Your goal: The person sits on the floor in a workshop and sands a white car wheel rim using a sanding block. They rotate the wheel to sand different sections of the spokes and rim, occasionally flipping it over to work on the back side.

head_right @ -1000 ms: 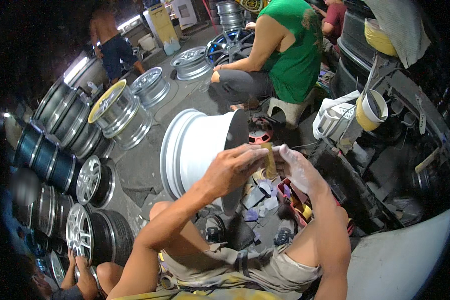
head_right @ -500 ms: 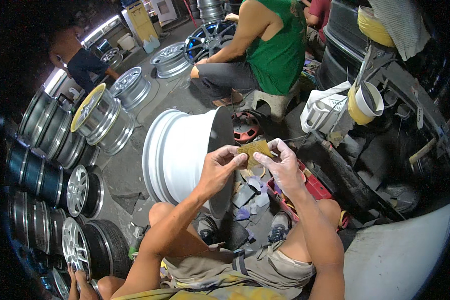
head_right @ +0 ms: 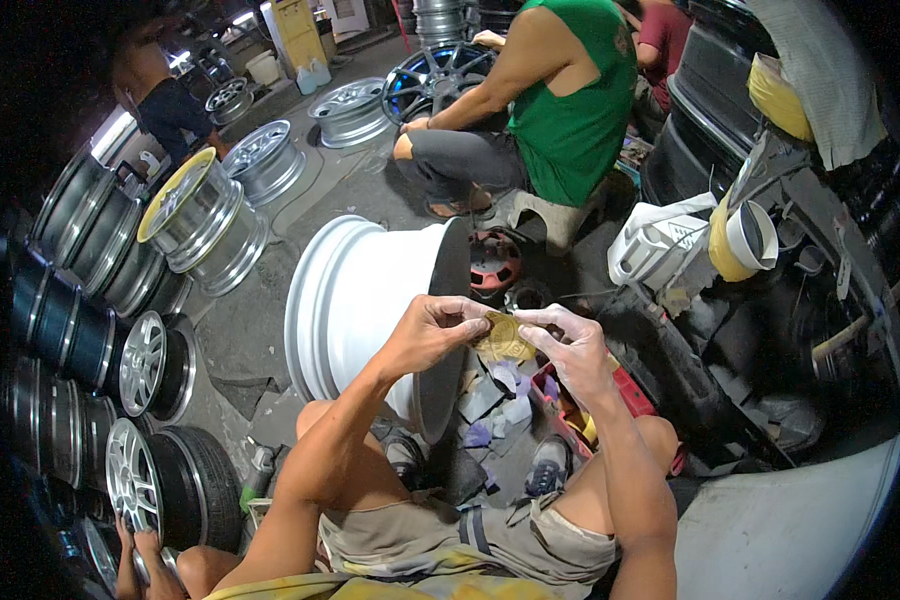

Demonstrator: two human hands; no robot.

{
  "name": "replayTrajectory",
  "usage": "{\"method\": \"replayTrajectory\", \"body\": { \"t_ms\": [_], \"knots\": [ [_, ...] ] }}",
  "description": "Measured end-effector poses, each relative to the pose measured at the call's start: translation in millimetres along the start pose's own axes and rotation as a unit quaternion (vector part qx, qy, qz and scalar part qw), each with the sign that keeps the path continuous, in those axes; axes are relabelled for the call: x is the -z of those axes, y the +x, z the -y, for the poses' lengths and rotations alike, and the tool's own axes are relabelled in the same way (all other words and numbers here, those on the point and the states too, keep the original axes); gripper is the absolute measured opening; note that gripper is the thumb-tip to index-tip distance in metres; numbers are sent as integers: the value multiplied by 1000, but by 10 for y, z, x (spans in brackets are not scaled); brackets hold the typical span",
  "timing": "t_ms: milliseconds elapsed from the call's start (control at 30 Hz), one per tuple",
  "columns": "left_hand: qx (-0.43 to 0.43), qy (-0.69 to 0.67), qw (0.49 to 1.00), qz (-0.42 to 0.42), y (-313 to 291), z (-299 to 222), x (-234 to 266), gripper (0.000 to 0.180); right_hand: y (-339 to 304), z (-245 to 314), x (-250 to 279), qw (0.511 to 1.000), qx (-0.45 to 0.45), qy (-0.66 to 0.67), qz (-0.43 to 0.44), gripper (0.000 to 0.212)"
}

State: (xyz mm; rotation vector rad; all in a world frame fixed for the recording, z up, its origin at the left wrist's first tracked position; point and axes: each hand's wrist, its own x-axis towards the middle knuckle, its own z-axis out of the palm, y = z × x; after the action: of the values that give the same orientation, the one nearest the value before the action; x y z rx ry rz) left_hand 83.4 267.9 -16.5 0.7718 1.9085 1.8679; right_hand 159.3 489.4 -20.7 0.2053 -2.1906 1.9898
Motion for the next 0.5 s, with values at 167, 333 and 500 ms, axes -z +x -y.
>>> {"method": "replayTrajectory", "body": {
  "t_ms": [167,333,500],
  "knots": [
    [53,-93,994,37,18,29,39,16,-32,101,46,1000,-17,-11,-17,18],
    [118,-44,989,82,-37,140,70,30,-18,76,47,984,115,-128,49,26],
    [139,-77,982,102,2,123,10,30,-9,68,66,971,179,-149,47,25]
  ]
}}
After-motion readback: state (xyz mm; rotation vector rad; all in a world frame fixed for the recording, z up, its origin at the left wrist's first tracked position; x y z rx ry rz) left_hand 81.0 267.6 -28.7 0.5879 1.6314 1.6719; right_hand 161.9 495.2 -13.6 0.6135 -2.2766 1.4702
